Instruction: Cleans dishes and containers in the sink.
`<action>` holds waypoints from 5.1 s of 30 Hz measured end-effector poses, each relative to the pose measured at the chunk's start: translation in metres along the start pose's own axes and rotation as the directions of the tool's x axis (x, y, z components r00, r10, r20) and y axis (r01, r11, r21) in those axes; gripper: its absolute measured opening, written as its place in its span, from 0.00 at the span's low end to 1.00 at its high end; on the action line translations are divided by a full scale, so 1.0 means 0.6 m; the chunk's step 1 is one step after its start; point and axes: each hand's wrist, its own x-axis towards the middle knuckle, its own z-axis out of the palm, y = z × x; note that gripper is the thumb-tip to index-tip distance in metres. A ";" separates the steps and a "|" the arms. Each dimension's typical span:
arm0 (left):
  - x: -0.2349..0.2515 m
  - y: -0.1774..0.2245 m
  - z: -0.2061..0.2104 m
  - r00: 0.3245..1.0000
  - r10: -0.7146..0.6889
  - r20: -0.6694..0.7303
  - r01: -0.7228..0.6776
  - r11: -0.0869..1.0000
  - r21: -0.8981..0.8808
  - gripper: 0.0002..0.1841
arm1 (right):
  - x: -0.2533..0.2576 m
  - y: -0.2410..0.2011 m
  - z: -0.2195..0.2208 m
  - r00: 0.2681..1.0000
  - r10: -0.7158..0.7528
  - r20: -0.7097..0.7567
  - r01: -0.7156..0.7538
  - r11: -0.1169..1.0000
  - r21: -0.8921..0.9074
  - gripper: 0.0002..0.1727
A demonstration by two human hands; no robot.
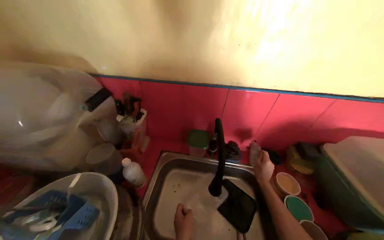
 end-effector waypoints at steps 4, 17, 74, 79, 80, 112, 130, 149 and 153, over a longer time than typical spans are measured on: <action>-0.001 -0.006 0.002 0.997 0.077 0.027 -0.080 0.993 0.092 0.12 | 0.052 0.024 0.064 0.944 -0.035 0.327 0.043 0.999 -0.017 0.22; 0.028 0.000 -0.053 0.956 -0.038 0.289 -0.010 0.987 0.162 0.13 | -0.268 0.030 0.046 0.195 0.060 0.979 -0.722 0.685 0.102 0.29; -0.033 0.151 -0.203 0.697 0.556 0.452 -0.467 -0.126 0.875 0.36 | -0.457 -0.095 0.063 0.424 0.318 0.848 -0.856 0.446 0.261 0.42; -0.038 0.183 -0.201 0.601 0.622 0.502 -0.479 -0.222 0.849 0.34 | -0.460 -0.096 0.067 0.417 0.324 0.849 -0.874 0.398 0.278 0.44; -0.040 0.188 -0.201 0.579 0.640 0.505 -0.479 -0.234 0.846 0.33 | -0.460 -0.098 0.067 0.417 0.319 0.851 -0.875 0.393 0.282 0.44; -0.067 0.268 -0.257 0.392 0.796 0.462 -0.343 -0.339 0.876 0.25 | -0.434 -0.153 0.071 0.415 0.280 0.866 -0.888 0.331 0.318 0.44; -0.053 0.209 -0.219 0.581 0.774 0.253 -0.480 0.074 0.874 0.33 | -0.426 -0.109 0.073 0.464 0.291 0.837 -0.865 0.354 0.357 0.42; 0.155 0.131 -0.235 0.665 0.282 -0.691 -0.303 0.948 0.095 0.47 | -0.431 -0.024 0.080 0.502 0.334 0.798 -0.847 0.376 0.376 0.42; 0.169 0.139 -0.239 0.650 0.202 -0.732 -0.227 0.972 0.066 0.45 | -0.437 -0.039 0.106 0.474 0.336 0.814 -0.865 0.353 0.358 0.43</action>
